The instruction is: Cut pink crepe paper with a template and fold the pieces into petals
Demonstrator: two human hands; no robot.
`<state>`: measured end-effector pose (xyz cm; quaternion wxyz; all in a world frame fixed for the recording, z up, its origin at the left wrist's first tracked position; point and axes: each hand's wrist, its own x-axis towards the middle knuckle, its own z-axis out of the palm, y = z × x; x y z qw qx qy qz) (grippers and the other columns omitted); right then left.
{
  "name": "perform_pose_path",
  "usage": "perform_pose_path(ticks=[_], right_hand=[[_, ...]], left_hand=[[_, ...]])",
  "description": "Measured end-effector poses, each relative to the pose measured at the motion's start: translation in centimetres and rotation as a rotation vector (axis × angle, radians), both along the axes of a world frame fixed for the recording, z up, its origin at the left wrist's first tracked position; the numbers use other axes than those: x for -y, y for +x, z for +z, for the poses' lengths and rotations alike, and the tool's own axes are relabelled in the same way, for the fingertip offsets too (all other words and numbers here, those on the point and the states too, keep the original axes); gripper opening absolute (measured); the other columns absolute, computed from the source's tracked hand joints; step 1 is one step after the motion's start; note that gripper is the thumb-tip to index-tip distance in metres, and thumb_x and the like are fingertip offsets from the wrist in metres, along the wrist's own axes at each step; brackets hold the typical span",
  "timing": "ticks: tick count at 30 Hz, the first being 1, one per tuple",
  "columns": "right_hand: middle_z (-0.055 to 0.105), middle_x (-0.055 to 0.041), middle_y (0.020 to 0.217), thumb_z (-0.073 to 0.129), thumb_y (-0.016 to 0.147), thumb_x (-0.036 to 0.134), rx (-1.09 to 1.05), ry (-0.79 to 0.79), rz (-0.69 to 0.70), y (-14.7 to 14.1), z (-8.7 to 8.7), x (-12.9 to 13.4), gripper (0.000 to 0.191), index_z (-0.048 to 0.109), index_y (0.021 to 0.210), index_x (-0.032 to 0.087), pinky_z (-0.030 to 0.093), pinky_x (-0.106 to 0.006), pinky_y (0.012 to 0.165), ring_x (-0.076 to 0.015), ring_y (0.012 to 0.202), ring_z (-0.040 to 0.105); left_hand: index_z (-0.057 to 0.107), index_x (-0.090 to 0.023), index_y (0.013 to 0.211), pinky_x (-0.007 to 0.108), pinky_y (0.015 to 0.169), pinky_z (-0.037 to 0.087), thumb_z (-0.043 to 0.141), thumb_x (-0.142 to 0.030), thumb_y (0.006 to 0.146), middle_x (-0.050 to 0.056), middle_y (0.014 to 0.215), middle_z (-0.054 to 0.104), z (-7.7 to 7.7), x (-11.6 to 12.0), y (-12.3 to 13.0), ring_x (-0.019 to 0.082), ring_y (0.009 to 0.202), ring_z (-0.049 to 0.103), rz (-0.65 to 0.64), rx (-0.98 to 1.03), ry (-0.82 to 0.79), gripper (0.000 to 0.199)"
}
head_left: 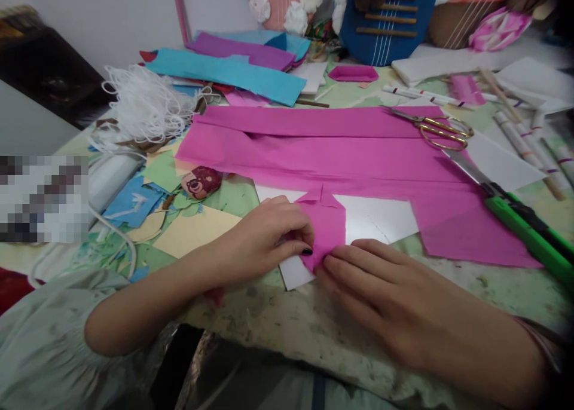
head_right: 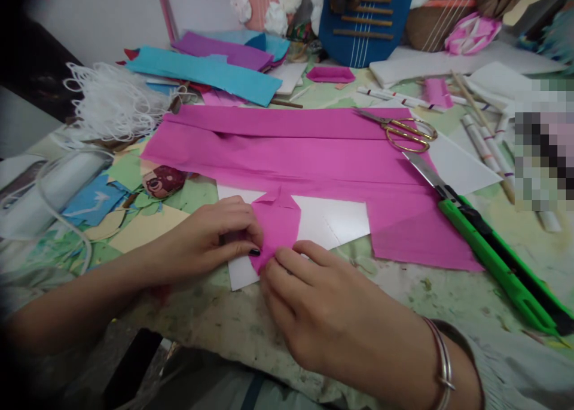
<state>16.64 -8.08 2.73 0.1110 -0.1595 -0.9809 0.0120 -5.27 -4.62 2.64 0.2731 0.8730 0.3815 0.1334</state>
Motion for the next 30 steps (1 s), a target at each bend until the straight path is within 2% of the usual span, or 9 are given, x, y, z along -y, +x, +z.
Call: perform_pose_path(ticks=[13,21,26,30], right_hand=[[0.062,-0.0138,0.105,0.037,0.095,0.014,0.019,-0.012,0.011,0.05,0.08,-0.05,0.030,0.066,0.101,0.010,0.048,-0.042,0.075,-0.0251,0.094,0.054],[0.063,-0.0134,0.102,0.033,0.096,0.012,-0.007,-0.072,0.011,0.00,0.13,-0.06,0.033,0.067,0.094,0.009,0.050,-0.041,0.075,-0.0251,0.094,0.054],[0.063,-0.0164,0.104,0.029,0.096,0.012,-0.056,-0.087,-0.007,0.07,0.08,-0.08,0.036,0.062,0.110,0.005,0.051,-0.040,0.076,-0.0254,0.096,0.055],[0.063,-0.0182,0.103,0.029,0.096,0.011,-0.085,-0.099,-0.017,0.08,-0.01,-0.15,0.036,0.060,0.113,0.004,0.051,-0.040,0.077,-0.0250,0.097,0.055]], left_hand=[[0.058,-0.017,0.080,0.024,0.068,0.036,0.062,-0.011,0.079,-0.002,0.075,0.059,-0.06,-0.01,0.14,0.012,0.073,0.050,0.071,0.004,0.001,0.007],[0.058,-0.016,0.077,0.024,0.066,0.035,0.064,-0.011,0.077,-0.003,0.074,0.059,-0.19,-0.12,0.05,0.012,0.071,0.050,0.090,0.014,-0.006,0.008],[0.057,-0.016,0.077,0.024,0.066,0.035,0.062,-0.010,0.079,-0.003,0.073,0.058,-0.21,-0.05,0.05,0.012,0.071,0.049,0.084,0.024,-0.006,0.008],[0.057,-0.016,0.075,0.024,0.066,0.034,0.062,-0.009,0.079,-0.003,0.073,0.057,-0.28,-0.03,0.06,0.012,0.071,0.049,0.083,0.029,-0.012,0.009]])
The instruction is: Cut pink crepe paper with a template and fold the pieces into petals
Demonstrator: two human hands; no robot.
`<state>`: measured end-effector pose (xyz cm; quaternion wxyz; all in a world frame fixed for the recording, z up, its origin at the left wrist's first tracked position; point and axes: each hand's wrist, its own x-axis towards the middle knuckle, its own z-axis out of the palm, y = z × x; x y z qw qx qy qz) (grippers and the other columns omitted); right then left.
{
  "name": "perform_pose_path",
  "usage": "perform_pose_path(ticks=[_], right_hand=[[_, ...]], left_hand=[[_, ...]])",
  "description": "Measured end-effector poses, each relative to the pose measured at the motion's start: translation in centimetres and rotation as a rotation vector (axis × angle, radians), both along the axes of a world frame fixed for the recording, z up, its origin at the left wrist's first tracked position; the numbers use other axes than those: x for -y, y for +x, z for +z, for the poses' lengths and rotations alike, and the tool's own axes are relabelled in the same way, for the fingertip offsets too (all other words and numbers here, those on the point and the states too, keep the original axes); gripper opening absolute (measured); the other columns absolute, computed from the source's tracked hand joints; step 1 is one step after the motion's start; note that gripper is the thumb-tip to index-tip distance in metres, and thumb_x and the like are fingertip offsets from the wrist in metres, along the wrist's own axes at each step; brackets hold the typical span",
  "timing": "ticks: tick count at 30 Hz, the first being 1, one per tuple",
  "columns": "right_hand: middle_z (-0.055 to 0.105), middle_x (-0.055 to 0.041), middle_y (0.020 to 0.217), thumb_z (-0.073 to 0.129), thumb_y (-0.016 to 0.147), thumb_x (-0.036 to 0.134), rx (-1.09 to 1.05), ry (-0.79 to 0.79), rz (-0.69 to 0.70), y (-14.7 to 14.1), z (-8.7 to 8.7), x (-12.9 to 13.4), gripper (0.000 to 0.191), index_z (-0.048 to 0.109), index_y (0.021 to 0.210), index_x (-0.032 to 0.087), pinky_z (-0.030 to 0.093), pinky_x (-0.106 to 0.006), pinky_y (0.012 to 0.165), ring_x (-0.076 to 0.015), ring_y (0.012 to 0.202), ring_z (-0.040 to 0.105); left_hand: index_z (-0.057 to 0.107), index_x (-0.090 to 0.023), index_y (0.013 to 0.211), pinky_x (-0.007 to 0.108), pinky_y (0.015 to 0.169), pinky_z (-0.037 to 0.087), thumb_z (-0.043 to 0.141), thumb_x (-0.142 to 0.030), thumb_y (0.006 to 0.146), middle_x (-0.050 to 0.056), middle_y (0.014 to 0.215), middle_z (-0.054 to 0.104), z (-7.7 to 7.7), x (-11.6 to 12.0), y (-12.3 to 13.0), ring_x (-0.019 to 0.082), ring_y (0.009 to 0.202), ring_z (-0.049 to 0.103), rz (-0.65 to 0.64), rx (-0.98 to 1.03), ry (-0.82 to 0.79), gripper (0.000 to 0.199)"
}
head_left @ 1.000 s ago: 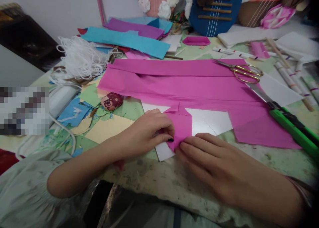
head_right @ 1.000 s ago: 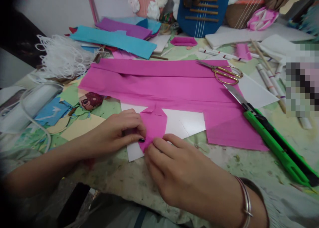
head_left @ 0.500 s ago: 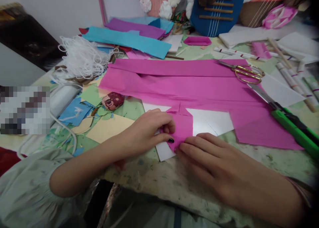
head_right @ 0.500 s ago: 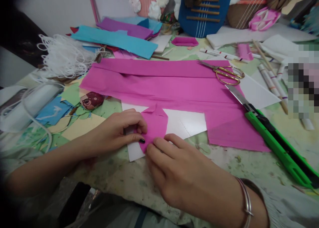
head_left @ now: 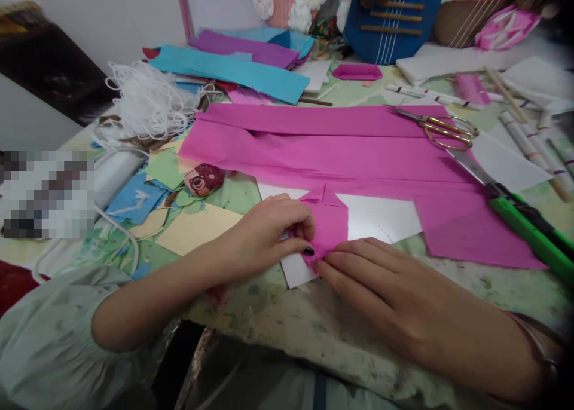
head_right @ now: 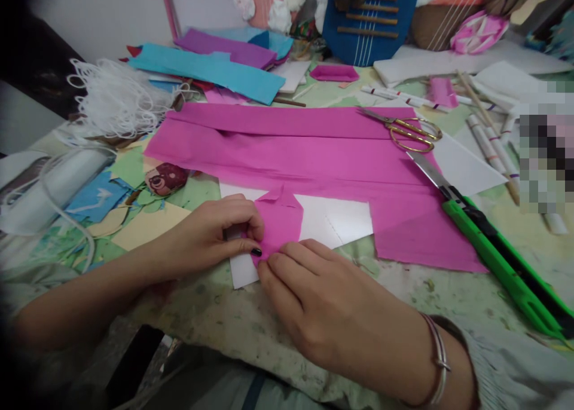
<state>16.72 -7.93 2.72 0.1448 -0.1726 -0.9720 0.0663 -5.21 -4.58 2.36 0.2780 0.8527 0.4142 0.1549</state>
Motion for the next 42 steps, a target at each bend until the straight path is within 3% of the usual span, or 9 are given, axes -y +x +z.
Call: perform_pose_path(ticks=[7,12,29,36,42], right_hand=[[0.061,-0.0170,0.102,0.031,0.097,0.015,0.045,-0.036,-0.015,-0.21,-0.27,-0.22,0.037,0.054,0.123,0.004,0.050,-0.043,0.075,-0.0256,0.093,0.054],[0.059,-0.0146,0.104,0.036,0.096,0.016,0.078,-0.034,-0.012,-0.35,-0.41,-0.26,0.031,0.060,0.113,0.008,0.048,-0.042,0.075,-0.0249,0.093,0.052],[0.060,-0.0127,0.105,0.037,0.096,0.015,0.119,-0.046,0.007,-0.30,-0.23,-0.09,0.030,0.060,0.115,0.011,0.046,-0.043,0.080,-0.0239,0.097,0.052],[0.060,-0.0132,0.104,0.038,0.095,0.015,0.116,-0.042,0.001,-0.21,-0.31,0.01,0.030,0.059,0.117,0.012,0.046,-0.042,0.079,-0.0242,0.097,0.051],[0.060,-0.0131,0.104,0.039,0.095,0.015,0.091,-0.054,-0.001,-0.24,-0.31,-0.03,0.029,0.060,0.115,0.013,0.046,-0.042,0.079,-0.0241,0.098,0.051]], left_hand=[[0.056,-0.016,0.075,0.024,0.066,0.034,0.063,-0.010,0.079,-0.003,0.073,0.057,-0.03,-0.05,-0.06,0.012,0.071,0.049,-0.008,0.013,-0.002,0.010],[0.056,-0.017,0.074,0.024,0.066,0.035,0.062,-0.011,0.079,-0.003,0.072,0.057,-0.04,-0.07,-0.12,0.012,0.071,0.049,-0.005,0.009,0.002,0.010],[0.055,-0.017,0.080,0.027,0.071,0.035,0.054,-0.013,0.084,-0.001,0.078,0.057,-0.04,0.06,-0.40,0.014,0.077,0.048,-0.061,0.000,0.006,0.006],[0.054,-0.016,0.081,0.025,0.071,0.036,0.066,-0.017,0.077,-0.001,0.081,0.057,0.33,-0.04,-0.71,0.014,0.078,0.048,-0.078,0.043,-0.067,0.013],[0.052,-0.017,0.083,0.026,0.075,0.036,0.060,-0.010,0.074,-0.001,0.084,0.055,0.54,0.16,-0.55,0.015,0.081,0.047,-0.078,0.016,-0.085,0.014]])
